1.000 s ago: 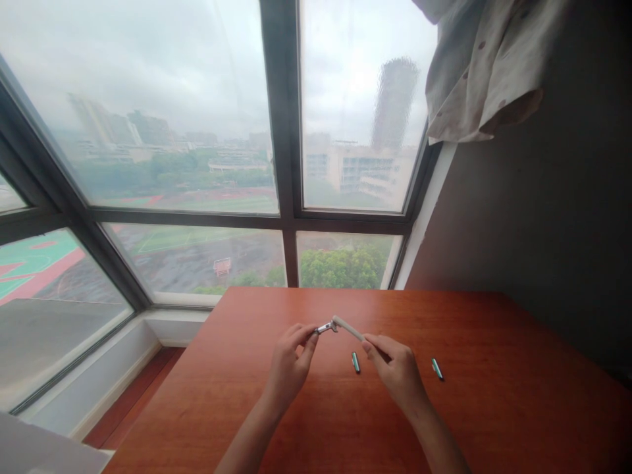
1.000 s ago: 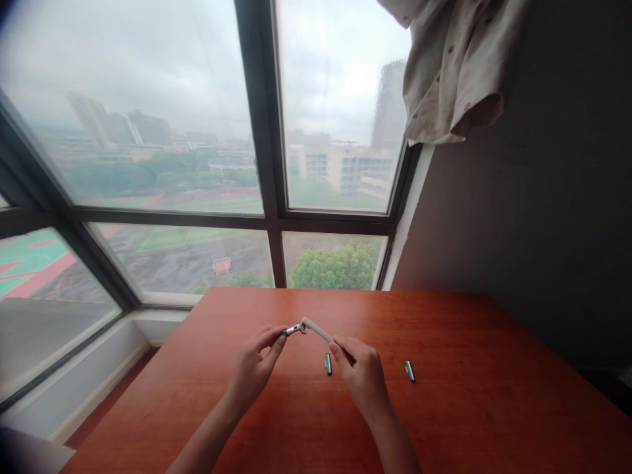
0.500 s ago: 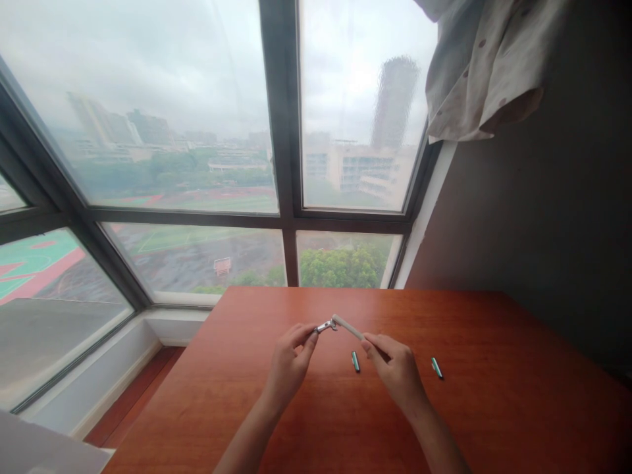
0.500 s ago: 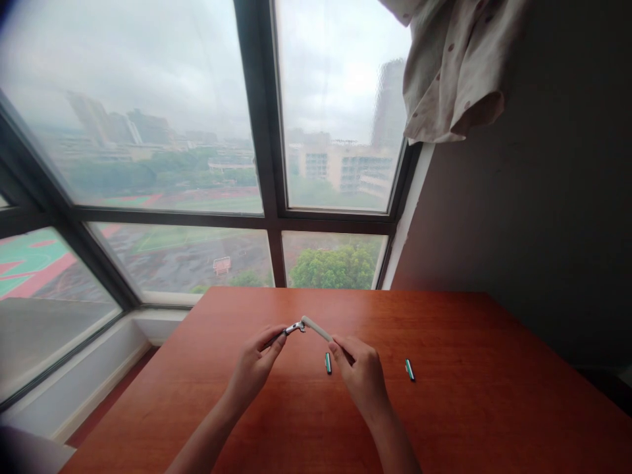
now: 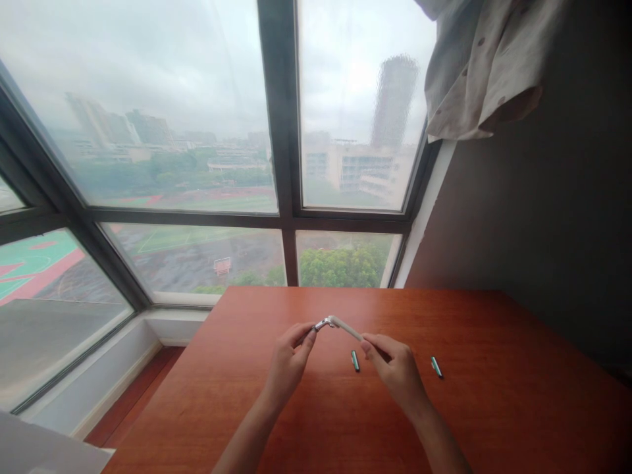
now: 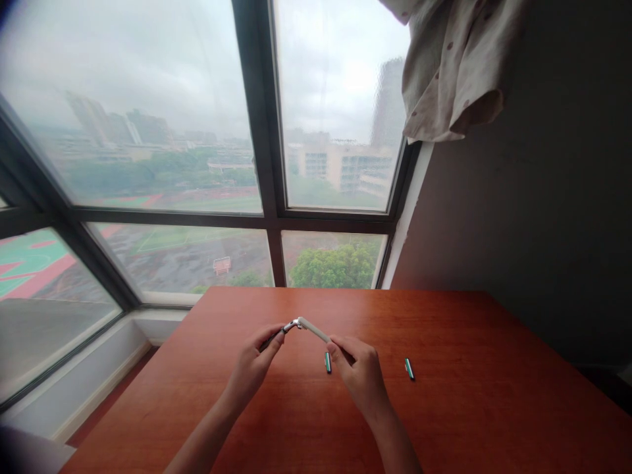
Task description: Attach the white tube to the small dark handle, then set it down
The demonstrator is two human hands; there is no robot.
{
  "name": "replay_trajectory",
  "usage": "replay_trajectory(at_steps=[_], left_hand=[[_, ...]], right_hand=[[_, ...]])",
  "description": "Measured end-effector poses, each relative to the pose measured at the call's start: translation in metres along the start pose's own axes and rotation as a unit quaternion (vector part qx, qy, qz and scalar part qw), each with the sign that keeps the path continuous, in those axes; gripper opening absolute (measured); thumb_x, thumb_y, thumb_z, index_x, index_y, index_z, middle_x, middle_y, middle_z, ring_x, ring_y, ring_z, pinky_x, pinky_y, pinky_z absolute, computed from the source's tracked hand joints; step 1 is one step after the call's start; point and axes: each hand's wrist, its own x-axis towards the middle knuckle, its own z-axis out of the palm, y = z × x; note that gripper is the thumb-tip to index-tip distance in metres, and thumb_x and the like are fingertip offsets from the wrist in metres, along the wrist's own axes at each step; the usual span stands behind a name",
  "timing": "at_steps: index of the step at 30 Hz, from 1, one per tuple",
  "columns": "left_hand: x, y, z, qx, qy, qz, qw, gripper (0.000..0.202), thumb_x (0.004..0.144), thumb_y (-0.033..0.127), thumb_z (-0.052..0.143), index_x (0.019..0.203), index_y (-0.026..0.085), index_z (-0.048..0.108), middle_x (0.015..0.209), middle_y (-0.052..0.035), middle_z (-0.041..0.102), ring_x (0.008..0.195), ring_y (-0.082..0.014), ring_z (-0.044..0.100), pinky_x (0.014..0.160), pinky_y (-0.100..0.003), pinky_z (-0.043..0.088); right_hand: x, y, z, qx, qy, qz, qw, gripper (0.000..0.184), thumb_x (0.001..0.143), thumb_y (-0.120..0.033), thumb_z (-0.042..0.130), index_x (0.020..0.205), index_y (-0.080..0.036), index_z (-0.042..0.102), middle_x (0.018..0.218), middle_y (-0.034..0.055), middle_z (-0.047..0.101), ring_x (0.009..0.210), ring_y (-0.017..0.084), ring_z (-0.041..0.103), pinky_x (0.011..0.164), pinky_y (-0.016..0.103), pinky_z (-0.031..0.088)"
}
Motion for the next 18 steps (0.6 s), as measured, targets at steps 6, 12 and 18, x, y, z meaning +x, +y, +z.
replay_trajectory(at_steps=[6,12,18], left_hand=[[-0.0013,-0.002,0.0022,-0.021,-0.027,-0.009,0.999,0.024,0.085,0.033,0.056,0.096,0.017,0.069,0.085,-0.0063,0.066,0.079,-0.0196,0.058,0.069,-0.026,0.045],[-0.0004,0.0007,0.0012,-0.032,-0.015,-0.025,0.999,0.024,0.084,0.034,0.056,0.093,0.016,0.07,0.078,-0.0045,0.064,0.074,-0.0184,0.056,0.068,-0.026,0.044],[-0.0014,-0.0019,0.0023,-0.045,-0.017,-0.02,0.999,0.024,0.082,0.033,0.059,0.096,0.017,0.071,0.088,-0.0068,0.069,0.081,-0.0205,0.059,0.071,-0.027,0.046]], right_hand=[[0.0013,0.0036,-0.0006,-0.028,0.021,-0.001,0.999,0.03,0.091,-0.036,0.049,0.088,-0.016,0.071,0.069,0.0035,0.065,0.064,0.017,0.059,0.059,0.023,0.041],[0.0012,0.0012,-0.0031,0.006,-0.001,0.002,1.0,0.031,0.091,-0.037,0.049,0.085,-0.016,0.07,0.067,0.0029,0.063,0.062,0.016,0.059,0.057,0.022,0.04],[0.0016,0.0006,-0.002,-0.017,-0.011,0.004,1.0,0.037,0.092,-0.038,0.046,0.074,-0.015,0.069,0.063,0.0022,0.06,0.059,0.015,0.056,0.056,0.022,0.038]])
